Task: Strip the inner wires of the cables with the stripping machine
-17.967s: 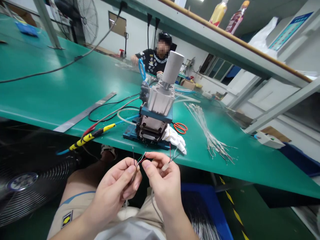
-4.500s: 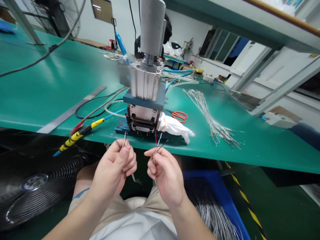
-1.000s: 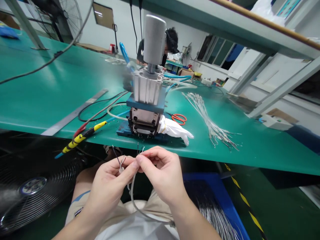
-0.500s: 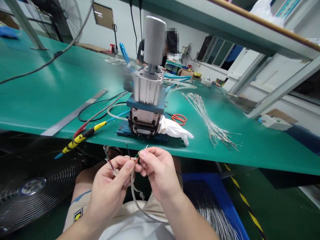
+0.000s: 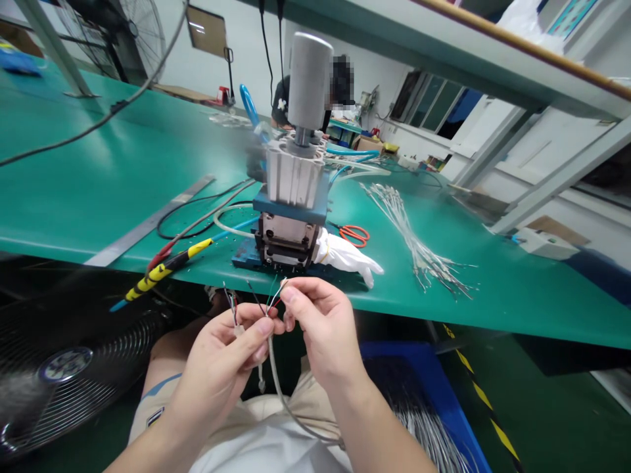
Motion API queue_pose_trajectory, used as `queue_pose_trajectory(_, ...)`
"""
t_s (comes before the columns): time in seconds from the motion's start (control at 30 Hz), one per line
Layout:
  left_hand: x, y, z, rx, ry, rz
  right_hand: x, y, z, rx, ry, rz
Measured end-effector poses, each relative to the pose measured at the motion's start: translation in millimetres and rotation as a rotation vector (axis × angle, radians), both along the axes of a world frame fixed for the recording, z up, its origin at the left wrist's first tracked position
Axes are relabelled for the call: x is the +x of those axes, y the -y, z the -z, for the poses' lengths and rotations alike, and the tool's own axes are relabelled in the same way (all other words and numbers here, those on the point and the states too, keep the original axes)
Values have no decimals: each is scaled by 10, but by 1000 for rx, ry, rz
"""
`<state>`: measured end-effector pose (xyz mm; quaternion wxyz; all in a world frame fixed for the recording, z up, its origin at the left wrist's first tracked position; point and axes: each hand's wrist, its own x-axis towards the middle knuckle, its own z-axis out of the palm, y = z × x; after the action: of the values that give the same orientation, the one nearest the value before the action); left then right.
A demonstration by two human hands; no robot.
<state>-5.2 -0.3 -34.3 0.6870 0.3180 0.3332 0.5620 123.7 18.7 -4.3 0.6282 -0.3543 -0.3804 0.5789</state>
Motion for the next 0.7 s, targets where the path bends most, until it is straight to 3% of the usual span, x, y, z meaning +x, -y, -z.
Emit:
queue_pose_trajectory(0.17,8,-9,4,13,-21,7,27,24,18,-23,76,-94)
queue_pose_trajectory(0.43,39,-9,-4,-7,-21,-41,57,83,-17,98,290,-35)
queue_pose_trajectory(0.6,42,-6,7,-4,41,-55,24,94,-3,103,262,10)
queue_pose_trajectory(0.7,12,-7,21,39,15,18,4,77,15,32,150,-27)
